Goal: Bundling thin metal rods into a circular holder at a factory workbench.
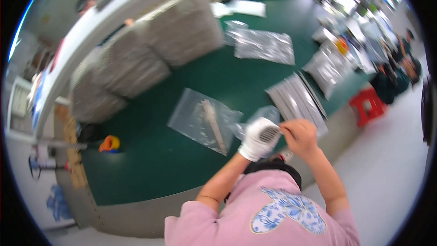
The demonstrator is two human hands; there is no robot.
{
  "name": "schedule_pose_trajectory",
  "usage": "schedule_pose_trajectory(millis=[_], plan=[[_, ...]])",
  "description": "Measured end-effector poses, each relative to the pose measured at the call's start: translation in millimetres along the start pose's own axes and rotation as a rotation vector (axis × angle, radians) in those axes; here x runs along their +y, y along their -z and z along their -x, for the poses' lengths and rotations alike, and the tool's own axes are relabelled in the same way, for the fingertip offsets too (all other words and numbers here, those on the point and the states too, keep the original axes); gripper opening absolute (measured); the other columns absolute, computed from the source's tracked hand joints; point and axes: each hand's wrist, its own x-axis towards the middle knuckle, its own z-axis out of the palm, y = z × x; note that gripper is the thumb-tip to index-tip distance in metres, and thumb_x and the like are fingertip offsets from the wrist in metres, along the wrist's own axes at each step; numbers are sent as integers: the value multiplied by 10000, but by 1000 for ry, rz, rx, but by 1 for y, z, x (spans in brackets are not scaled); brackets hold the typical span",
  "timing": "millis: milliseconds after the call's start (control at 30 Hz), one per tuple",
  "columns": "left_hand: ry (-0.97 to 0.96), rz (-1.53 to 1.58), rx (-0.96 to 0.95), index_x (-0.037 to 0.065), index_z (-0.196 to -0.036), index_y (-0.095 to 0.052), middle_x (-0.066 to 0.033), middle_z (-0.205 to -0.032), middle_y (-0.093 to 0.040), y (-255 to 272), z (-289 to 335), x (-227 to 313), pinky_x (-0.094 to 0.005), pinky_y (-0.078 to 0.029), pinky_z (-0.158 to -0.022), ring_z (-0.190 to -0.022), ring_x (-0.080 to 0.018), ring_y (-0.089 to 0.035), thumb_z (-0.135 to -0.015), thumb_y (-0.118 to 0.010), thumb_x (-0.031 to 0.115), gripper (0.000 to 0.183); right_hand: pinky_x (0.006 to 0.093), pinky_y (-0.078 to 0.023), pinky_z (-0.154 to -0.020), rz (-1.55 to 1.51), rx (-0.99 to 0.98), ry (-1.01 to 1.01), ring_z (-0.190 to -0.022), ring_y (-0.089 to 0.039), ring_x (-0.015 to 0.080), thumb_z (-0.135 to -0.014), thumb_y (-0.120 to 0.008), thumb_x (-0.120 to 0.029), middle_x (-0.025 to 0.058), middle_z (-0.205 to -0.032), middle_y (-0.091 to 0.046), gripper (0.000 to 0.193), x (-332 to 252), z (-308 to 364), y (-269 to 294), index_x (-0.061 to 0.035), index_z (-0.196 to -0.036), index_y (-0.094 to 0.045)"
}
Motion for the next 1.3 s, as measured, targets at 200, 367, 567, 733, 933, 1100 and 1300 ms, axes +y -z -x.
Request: schedule_pose_trajectory(millis=[200, 367, 567, 733, 933, 1100, 1300], plan=[[44, 25, 14, 69, -806, -619, -95, -753, -585, -3, 6, 1, -322, -472, -617, -665, -269, -571, -688, -735, 56, 167, 347, -454, -547, -11, 28, -9, -612, -605, 277, -684, -668, 6, 92, -703, -632, 94, -3, 6, 1, -50, -732, -610], [63, 72, 27, 69, -820, -617, -94, -756, -583, 2, 0, -4, -318, -472, -619, -663, -264, -565, -714, -734, 71, 158, 357, -428, -515, 18, 11, 52, -550, -568, 287, -685, -644, 8, 93, -624, -591, 81, 0, -9, -5, -49, -710, -592], [73, 50, 9, 67, -834, -601, -89, -767, -578, 1, 3, -3, -313, -467, -623, -671, -258, -568, -725, -721, 64, 162, 361, -412, -490, 27, -8, 87, -526, -550, 289, -700, -630, 4, 95, -600, -566, 71, -1, -10, -3, -42, -700, -576], [79, 48, 11, 71, -834, -603, -89, -764, -578, -8, 11, 2, -315, -467, -623, -676, -260, -569, -727, -718, 68, 158, 363, -410, -489, 9, -8, 108, -531, -551, 287, -707, -627, 0, 92, -606, -568, 65, -3, 2, 4, -39, -707, -574], [-35, -106, -58, 116, -793, -627, -81, -765, -602, 3, 4, -1, -355, -484, -639, -698, -282, -582, -690, -723, 133, 142, 362, -426, -519, 47, 47, 76, -569, -570, 286, -697, -636, 17, 99, -649, -593, 82, 0, 4, -4, -37, -737, -588], [77, -129, 5, 95, -798, -650, -87, -739, -604, 18, -4, 9, -338, -485, -618, -662, -275, -587, -678, -719, 117, 141, 343, -462, -544, 26, 0, 96, -601, -595, 269, -695, -665, -15, 88, -710, -627, 120, -9, -15, -7, -47, -795, -607], [11, -24, -7, 67, -807, -638, -94, -760, -609, 13, -10, 4, -321, -486, -624, -669, -261, -599, -655, -731, 12, 187, 320, -447, -527, -3, 85, 63, -574, -584, 250, -698, -657, 5, 76, -677, -614, 106, -13, -20, 2, -45, -773, -601]])
